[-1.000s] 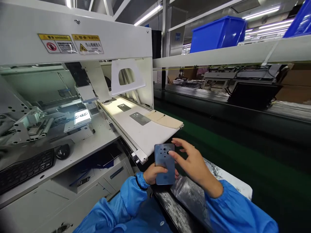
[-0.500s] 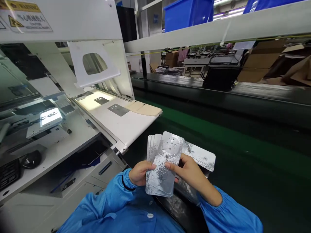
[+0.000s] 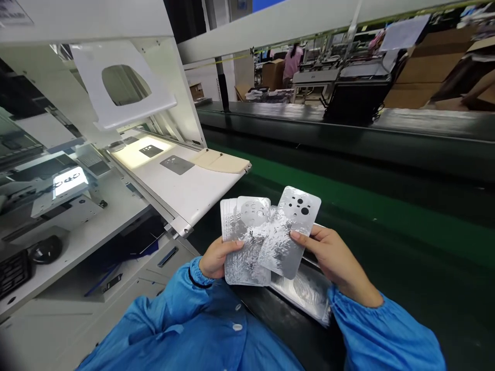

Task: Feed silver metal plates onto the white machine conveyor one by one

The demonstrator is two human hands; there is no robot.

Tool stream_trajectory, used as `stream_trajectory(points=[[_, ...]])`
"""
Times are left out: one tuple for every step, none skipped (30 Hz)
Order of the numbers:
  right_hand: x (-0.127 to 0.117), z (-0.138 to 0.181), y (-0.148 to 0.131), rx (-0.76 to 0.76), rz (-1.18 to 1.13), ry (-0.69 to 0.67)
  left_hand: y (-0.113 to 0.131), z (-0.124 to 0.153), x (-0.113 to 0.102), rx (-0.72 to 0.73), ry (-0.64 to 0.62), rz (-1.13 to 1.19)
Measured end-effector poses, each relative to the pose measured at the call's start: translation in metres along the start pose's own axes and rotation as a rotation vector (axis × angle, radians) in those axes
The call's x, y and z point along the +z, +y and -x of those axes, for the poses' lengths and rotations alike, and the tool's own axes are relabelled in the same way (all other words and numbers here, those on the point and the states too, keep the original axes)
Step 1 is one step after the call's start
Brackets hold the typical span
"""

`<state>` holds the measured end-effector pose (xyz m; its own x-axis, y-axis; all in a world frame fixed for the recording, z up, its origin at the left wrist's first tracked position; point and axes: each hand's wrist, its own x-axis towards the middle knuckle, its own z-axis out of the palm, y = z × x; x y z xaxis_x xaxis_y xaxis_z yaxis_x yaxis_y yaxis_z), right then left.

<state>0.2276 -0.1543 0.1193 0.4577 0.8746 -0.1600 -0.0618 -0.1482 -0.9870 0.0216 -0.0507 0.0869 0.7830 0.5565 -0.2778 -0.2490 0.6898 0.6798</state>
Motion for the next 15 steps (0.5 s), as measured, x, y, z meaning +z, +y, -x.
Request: stream_trajectory(points=[[-0.002,0.0,0.0,0.002,0.013,-0.006,0.001,0.0,0.001,0.006,0.001,-0.004],[-0.001,0.0,0.001,0.004,0.023,-0.008,0.001,-0.001,0.003,0.009,-0.001,-0.01],[0.002,0.0,0.002,0.003,0.029,-0.007,0.001,-0.002,0.004,0.009,-0.003,-0.017],[0.007,0.001,0.004,0.006,0.031,-0.008,0.001,-0.002,0.005,0.007,-0.004,-0.025],[0.013,0.001,0.005,0.015,0.027,-0.021,0.0,-0.003,0.007,0.006,-0.006,-0.032],[0.019,0.002,0.007,0.031,0.014,-0.048,-0.002,-0.004,0.008,0.006,-0.01,-0.039],[0.025,0.003,0.009,0.053,-0.008,-0.083,-0.003,-0.005,0.008,0.005,-0.013,-0.043],[0.029,0.003,0.011,0.077,-0.035,-0.117,-0.004,-0.006,0.008,0.003,-0.016,-0.039],[0.031,0.003,0.013,0.096,-0.065,-0.135,-0.005,-0.007,0.008,-0.005,-0.019,-0.026],[0.031,0.002,0.014,0.104,-0.089,-0.127,-0.006,-0.007,0.006,-0.012,-0.02,-0.004],[0.029,0.001,0.015,0.101,-0.106,-0.088,-0.006,-0.008,0.005,-0.018,-0.016,0.02],[0.025,-0.001,0.015,0.088,-0.12,-0.027,-0.006,-0.008,0.003,-0.02,-0.008,0.041],[0.02,-0.002,0.015,0.074,-0.132,0.036,-0.006,-0.008,0.001,-0.017,0.002,0.055],[0.015,-0.004,0.014,0.064,-0.144,0.084,-0.005,-0.008,0.0,-0.01,0.012,0.057],[0.011,-0.005,0.014,0.059,-0.156,0.112,-0.004,-0.007,-0.001,-0.001,0.02,0.049]])
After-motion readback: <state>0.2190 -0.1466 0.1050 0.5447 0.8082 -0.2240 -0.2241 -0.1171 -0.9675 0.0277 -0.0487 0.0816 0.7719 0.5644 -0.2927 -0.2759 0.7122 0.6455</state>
